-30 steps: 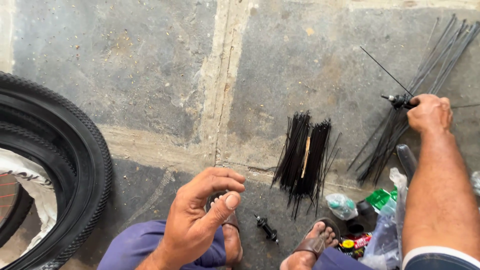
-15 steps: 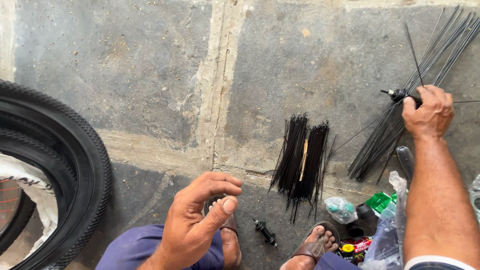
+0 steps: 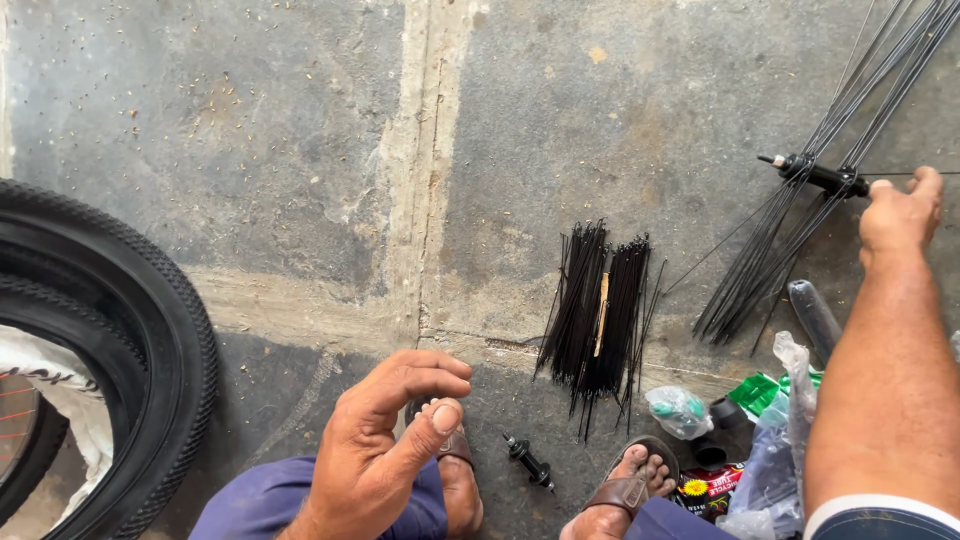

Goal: The person sits on the floor and inserts multiple black spokes into the holes of a bicycle hub. They hold the hub in one hand and feed the spokes into the flange with the other, arranging them in a radial pattern.

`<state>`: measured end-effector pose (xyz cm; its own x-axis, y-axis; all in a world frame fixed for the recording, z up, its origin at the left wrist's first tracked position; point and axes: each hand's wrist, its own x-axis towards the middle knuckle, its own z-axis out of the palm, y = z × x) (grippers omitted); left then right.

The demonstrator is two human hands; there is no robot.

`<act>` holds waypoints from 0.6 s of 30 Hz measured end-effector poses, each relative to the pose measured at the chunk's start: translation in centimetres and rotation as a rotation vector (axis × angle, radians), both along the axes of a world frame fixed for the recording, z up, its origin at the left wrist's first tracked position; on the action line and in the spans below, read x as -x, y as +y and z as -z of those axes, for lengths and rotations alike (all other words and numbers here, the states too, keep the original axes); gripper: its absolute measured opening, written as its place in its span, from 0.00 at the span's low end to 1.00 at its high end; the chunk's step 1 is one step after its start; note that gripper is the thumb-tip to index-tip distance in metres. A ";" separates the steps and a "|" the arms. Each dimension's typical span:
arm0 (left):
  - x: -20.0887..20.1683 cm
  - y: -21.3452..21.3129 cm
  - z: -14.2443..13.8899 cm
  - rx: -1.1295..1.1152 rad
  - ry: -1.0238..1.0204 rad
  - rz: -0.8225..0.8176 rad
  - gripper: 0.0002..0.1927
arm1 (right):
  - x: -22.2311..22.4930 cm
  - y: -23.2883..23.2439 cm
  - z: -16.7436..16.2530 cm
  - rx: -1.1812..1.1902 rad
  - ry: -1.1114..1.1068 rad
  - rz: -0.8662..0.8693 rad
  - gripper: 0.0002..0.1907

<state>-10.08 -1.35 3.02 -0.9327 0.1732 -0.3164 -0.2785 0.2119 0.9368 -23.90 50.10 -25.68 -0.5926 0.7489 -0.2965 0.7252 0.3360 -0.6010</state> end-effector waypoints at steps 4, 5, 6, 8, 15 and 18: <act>0.0 -0.1 0.1 0.014 -0.016 -0.004 0.09 | 0.7 0.5 -0.5 0.255 0.202 -0.207 0.38; 0.1 0.0 0.1 0.020 -0.024 -0.007 0.09 | 1.0 0.4 -0.6 0.220 0.198 -0.189 0.37; 0.1 0.0 0.2 0.014 -0.028 -0.011 0.09 | 1.2 0.4 -0.7 0.187 0.193 -0.173 0.36; 0.3 0.1 0.3 0.004 -0.034 -0.015 0.10 | 1.6 0.3 -0.9 0.212 0.085 -0.094 0.32; 0.5 0.4 0.6 0.033 -0.035 -0.019 0.10 | 2.0 -0.6 -0.5 0.246 0.241 -0.065 0.32; 0.6 0.5 0.7 0.040 -0.031 -0.005 0.10 | 2.1 -1.0 -0.8 0.072 0.001 -0.340 0.39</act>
